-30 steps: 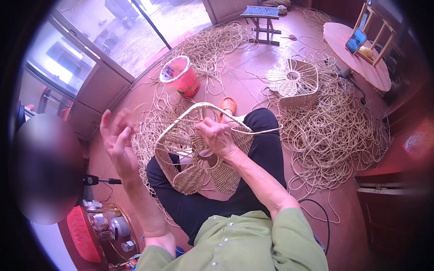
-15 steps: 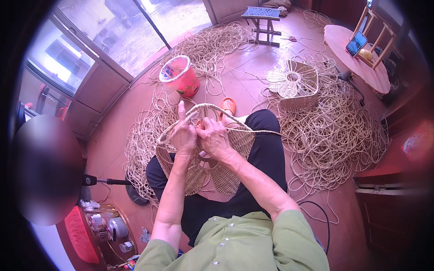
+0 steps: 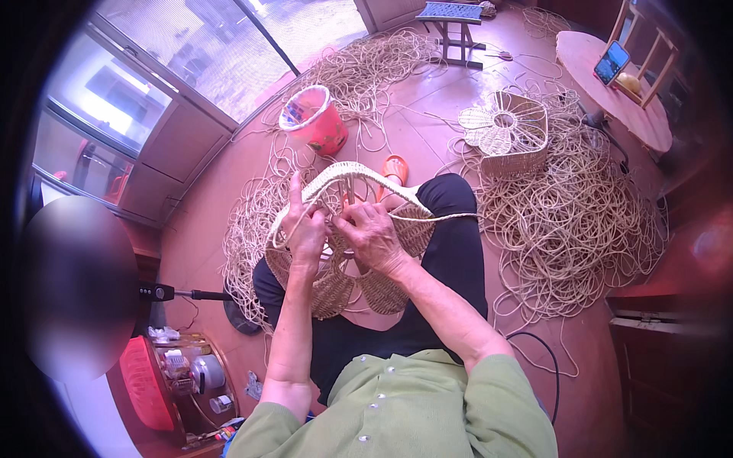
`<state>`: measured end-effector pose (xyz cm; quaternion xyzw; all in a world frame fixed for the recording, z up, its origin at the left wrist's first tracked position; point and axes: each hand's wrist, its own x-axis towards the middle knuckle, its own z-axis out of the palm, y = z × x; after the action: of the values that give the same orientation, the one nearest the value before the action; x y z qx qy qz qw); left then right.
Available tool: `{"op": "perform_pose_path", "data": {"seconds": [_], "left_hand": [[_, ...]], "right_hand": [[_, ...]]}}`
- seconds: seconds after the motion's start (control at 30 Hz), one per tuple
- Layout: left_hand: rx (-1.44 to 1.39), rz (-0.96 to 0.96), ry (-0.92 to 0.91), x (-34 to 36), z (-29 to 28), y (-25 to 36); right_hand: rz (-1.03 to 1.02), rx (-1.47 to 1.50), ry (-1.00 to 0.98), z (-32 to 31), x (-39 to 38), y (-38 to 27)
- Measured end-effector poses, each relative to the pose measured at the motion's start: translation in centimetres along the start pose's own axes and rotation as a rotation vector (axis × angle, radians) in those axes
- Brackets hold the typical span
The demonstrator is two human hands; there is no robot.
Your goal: Weaving a flower-shaped wicker decoration using long strands of rattan.
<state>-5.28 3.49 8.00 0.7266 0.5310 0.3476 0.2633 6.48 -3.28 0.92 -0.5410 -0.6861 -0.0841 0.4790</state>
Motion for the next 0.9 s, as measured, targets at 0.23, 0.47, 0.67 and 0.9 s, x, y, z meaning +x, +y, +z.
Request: {"op": "perform_pose_path", "data": {"seconds": [0.23,0.47,0.67,0.9], "left_hand": [[-0.613,-0.283,0.011,-0.5,-1.6,-1.0],[-0.783,-0.347,-0.602,-1.4,-10.0,-0.6],[-0.553,-0.318,-0.890,-1.5,-12.1,-1.4],[-0.162,0.214,-1.019,1.3,-12.7,0.6]], "right_hand": [[0.031,-0.001,-0.002,0.2,-0.1,0.4],[-0.011,0.074,0.044,-1.0,-0.5,0.1],[-0.048,0.106,0.049,-1.9,-0.1,-0.6],[-0.044,0.097,-0.021,-1.0,-1.3,-0.4]]}}
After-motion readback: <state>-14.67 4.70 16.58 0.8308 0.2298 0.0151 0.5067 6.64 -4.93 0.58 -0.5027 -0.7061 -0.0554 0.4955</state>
